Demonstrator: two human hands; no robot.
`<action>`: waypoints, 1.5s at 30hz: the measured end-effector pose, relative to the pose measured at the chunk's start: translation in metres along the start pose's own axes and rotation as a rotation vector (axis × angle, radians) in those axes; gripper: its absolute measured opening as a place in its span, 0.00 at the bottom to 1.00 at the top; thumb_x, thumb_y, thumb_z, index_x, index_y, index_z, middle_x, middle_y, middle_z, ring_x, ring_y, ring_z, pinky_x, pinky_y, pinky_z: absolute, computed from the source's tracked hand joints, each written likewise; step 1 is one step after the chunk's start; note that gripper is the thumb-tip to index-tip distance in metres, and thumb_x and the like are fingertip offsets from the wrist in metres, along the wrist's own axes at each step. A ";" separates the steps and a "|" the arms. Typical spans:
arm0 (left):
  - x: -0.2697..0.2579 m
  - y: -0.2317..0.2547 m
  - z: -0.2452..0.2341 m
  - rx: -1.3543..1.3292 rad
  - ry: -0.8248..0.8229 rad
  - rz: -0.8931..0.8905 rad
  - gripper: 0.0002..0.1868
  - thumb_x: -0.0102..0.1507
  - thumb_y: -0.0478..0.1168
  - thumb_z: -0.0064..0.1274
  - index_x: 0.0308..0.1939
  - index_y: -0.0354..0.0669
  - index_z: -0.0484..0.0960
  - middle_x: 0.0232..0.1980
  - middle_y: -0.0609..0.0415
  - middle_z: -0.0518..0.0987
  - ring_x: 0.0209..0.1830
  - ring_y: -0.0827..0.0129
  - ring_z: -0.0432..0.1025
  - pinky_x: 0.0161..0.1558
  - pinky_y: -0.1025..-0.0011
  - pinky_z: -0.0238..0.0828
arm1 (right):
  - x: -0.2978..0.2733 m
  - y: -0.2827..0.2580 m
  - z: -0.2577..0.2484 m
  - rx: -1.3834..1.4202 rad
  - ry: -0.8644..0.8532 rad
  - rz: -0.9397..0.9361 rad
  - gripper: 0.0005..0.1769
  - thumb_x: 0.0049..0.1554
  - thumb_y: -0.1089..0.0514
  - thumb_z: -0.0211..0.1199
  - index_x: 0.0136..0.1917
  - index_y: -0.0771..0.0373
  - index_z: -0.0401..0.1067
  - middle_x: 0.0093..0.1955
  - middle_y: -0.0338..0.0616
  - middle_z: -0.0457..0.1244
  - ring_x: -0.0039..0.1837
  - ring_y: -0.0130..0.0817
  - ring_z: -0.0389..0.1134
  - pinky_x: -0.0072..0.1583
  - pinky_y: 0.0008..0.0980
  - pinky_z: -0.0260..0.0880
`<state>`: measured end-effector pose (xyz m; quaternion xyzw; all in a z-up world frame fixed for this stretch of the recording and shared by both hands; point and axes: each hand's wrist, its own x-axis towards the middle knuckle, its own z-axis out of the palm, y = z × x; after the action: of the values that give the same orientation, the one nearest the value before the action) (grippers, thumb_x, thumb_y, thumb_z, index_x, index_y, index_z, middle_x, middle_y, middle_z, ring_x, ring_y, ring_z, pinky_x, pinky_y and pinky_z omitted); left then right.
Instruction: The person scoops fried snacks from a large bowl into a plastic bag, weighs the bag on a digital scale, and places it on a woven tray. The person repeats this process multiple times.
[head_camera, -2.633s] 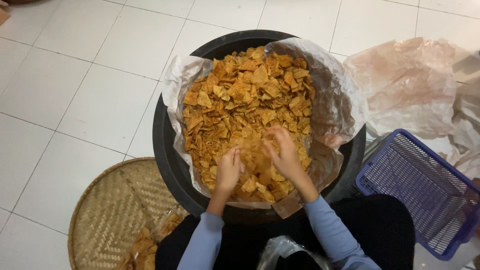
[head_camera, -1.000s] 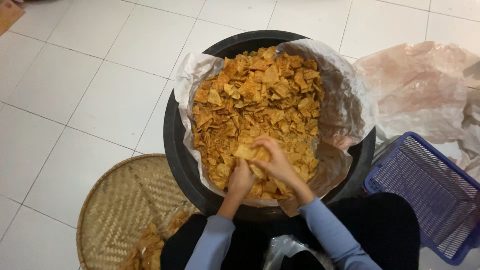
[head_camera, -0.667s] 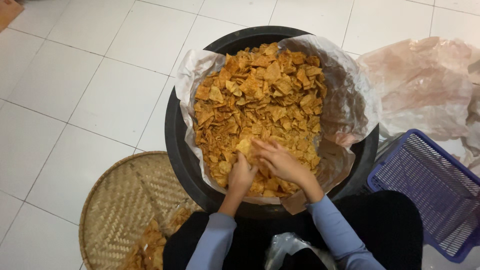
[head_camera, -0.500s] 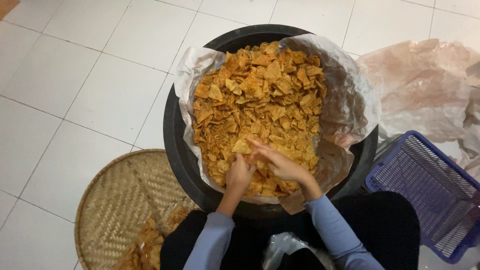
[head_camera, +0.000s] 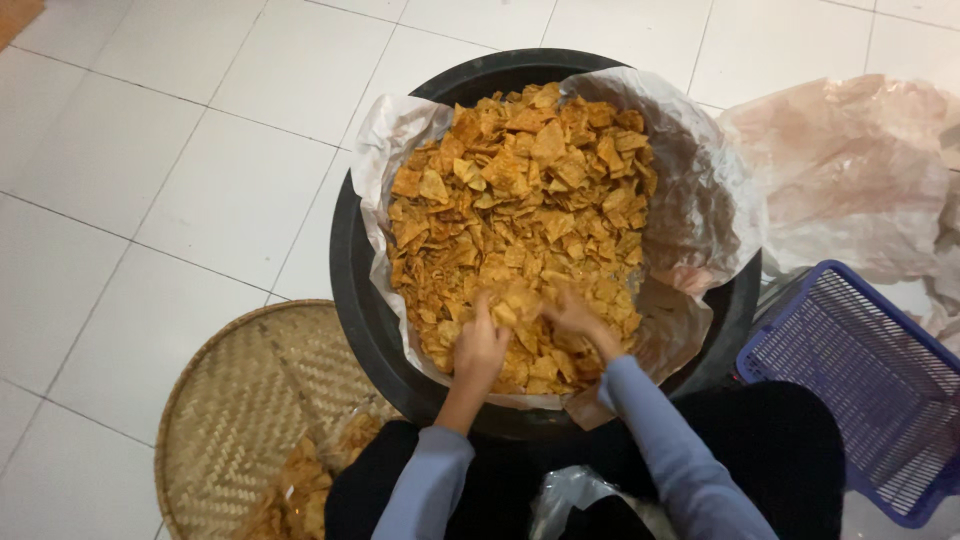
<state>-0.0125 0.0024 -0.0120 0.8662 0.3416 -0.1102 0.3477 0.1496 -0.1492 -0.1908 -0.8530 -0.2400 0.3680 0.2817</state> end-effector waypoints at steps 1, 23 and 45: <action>0.002 -0.003 0.002 0.017 0.037 0.040 0.31 0.65 0.40 0.51 0.73 0.48 0.64 0.28 0.41 0.80 0.28 0.49 0.77 0.31 0.55 0.72 | 0.000 0.008 0.018 -0.052 -0.078 0.044 0.57 0.57 0.22 0.52 0.86 0.48 0.37 0.86 0.61 0.35 0.84 0.61 0.37 0.76 0.63 0.42; 0.006 -0.015 -0.004 0.040 0.171 0.281 0.15 0.63 0.39 0.51 0.54 0.45 0.81 0.51 0.43 0.80 0.47 0.43 0.75 0.48 0.49 0.72 | -0.057 0.035 0.082 -0.531 -0.200 -0.146 0.58 0.50 0.40 0.74 0.84 0.38 0.42 0.81 0.63 0.44 0.72 0.72 0.58 0.69 0.59 0.63; 0.005 -0.016 -0.008 0.413 0.029 0.130 0.44 0.60 0.71 0.51 0.66 0.39 0.70 0.55 0.42 0.80 0.59 0.49 0.74 0.64 0.26 0.50 | -0.027 0.038 -0.028 0.154 -0.362 -0.061 0.43 0.52 0.56 0.68 0.79 0.51 0.57 0.77 0.49 0.56 0.74 0.43 0.58 0.69 0.42 0.63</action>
<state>-0.0196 0.0187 -0.0164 0.9407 0.2603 -0.1425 0.1643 0.1623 -0.2021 -0.1870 -0.7412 -0.2835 0.5238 0.3096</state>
